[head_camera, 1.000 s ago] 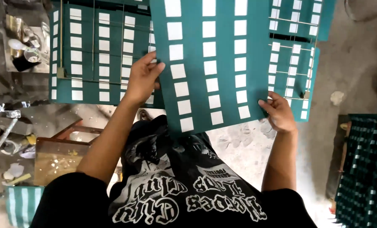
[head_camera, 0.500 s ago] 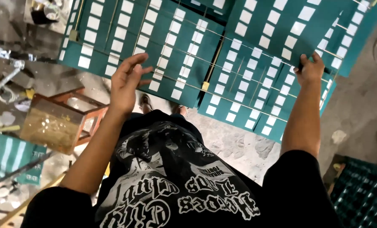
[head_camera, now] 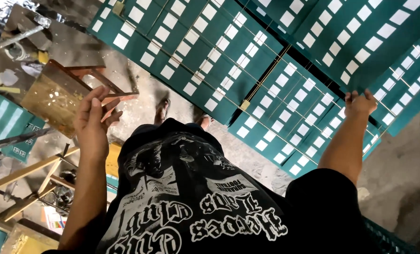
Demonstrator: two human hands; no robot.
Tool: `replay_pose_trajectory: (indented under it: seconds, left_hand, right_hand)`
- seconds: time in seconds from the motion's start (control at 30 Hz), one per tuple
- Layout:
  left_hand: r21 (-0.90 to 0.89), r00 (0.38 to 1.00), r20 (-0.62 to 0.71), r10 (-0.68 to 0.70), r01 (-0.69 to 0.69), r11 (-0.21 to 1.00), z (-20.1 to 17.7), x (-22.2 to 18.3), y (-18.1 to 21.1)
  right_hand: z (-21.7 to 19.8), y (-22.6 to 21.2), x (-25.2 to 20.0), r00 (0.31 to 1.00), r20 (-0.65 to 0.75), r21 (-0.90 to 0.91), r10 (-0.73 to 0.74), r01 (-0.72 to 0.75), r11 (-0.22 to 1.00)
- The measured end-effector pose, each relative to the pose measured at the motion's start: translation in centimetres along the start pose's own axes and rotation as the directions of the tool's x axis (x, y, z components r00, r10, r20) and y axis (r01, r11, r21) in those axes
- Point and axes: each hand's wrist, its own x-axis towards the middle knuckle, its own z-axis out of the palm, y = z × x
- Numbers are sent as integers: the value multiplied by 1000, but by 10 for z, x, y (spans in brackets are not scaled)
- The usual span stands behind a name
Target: The recorder is collecting freshly screen-printed sheets from a press and placing them onto a drying rack.
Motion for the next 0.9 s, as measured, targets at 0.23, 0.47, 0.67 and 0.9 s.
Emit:
replay_pose_trajectory:
  seconds: [0.23,0.47,0.67,0.9]
  left_hand:
    - [-13,1000,-7,29,-29,999,1,0,-7]
    - [11,998,37,55,-56,998,11,0,-6]
    - [33,996,22,91,-92,995,10,-1,-6]
    - [-2,989,-67,129,-129,992,-14,0,-26]
  right_hand:
    - [1,-17,-6,995,10,121,104,-104,987]
    - [21,-33,-1,996,93,-30,10,-8,1000]
    - [25,-23,1,1000,-16,-119,-15,13,993]
    - [2,-1,23,857,-230,-607,-461,244,756]
